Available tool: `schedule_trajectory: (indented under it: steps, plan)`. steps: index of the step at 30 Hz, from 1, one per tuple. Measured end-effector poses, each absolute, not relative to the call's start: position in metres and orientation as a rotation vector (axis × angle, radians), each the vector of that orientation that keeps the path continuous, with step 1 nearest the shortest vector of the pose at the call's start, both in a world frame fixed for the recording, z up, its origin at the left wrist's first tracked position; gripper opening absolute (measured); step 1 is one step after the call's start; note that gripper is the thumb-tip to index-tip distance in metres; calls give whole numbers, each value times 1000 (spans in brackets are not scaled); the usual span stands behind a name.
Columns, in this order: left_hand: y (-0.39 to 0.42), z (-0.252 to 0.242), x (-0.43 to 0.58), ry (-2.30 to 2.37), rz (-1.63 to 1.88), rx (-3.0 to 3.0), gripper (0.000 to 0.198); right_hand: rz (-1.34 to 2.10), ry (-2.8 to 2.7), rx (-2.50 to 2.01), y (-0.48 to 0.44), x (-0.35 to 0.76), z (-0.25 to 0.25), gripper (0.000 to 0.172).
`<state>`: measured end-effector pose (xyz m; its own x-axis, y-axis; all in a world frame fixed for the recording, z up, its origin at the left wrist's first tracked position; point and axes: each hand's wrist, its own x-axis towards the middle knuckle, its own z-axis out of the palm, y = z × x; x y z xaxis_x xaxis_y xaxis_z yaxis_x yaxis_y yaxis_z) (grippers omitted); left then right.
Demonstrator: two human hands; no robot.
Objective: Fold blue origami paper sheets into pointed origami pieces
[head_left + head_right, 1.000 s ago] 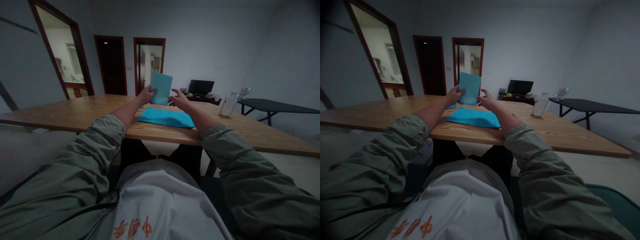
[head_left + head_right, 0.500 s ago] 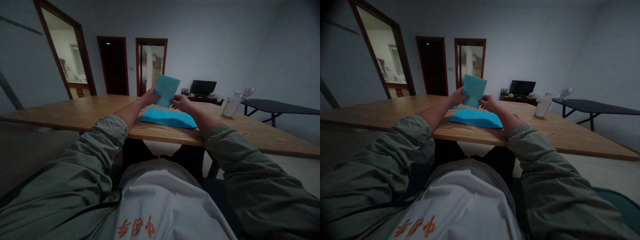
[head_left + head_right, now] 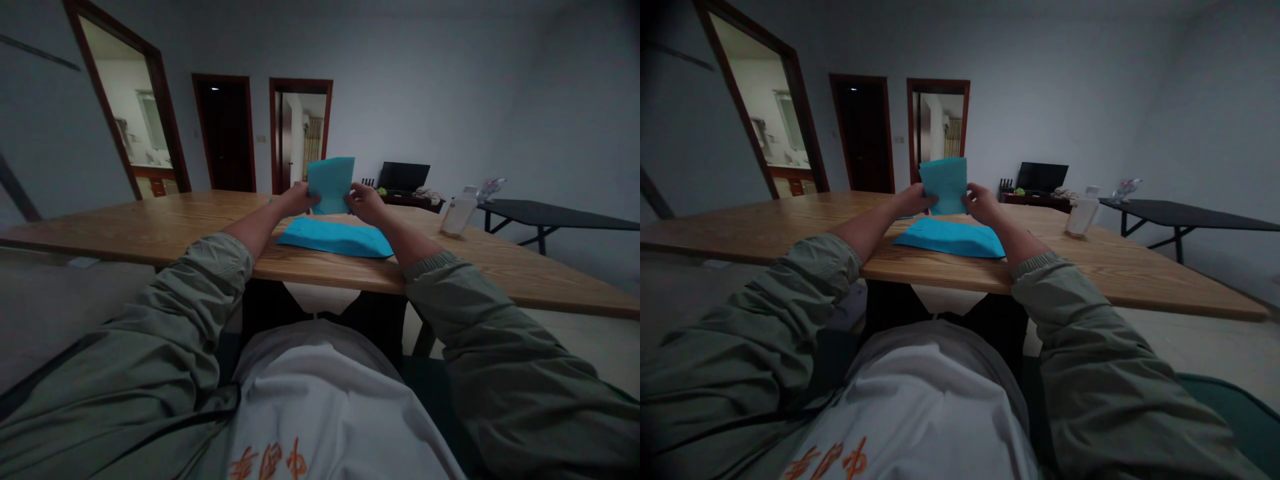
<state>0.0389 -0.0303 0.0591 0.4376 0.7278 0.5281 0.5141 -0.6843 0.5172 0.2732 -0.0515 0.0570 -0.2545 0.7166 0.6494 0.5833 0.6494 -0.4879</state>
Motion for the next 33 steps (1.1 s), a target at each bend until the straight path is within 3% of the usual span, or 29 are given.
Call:
schedule_trajectory:
  steps: [5, 9, 11, 14, 21, 27, 33]
  plan:
    - [-33, 60, 41, 1002, 1139, 2381, 32, 131, -1986, -1029, -43, 276, 54, 25]
    - [-35, 61, 45, 1046, 1280, 2317, 38, -129, -1886, -1026, -44, 273, 53, 63]
    - [-34, 61, 47, 1074, 1380, 2300, 40, -288, -1897, -979, -49, 267, 52, 73]
    - [-34, 61, 53, 1014, 1461, 2250, 41, -341, -2034, -926, -56, 252, 48, 75]
    - [-48, 61, 65, 599, 1357, 1984, 47, -24, -2080, -794, -60, 238, 42, 83]
    - [-53, 62, 64, 546, 1314, 1888, 56, 167, -2028, -735, -65, 239, 43, 80]
    - [-50, 62, 66, 569, 1336, 1865, 61, 116, -2010, -764, -67, 239, 45, 68]
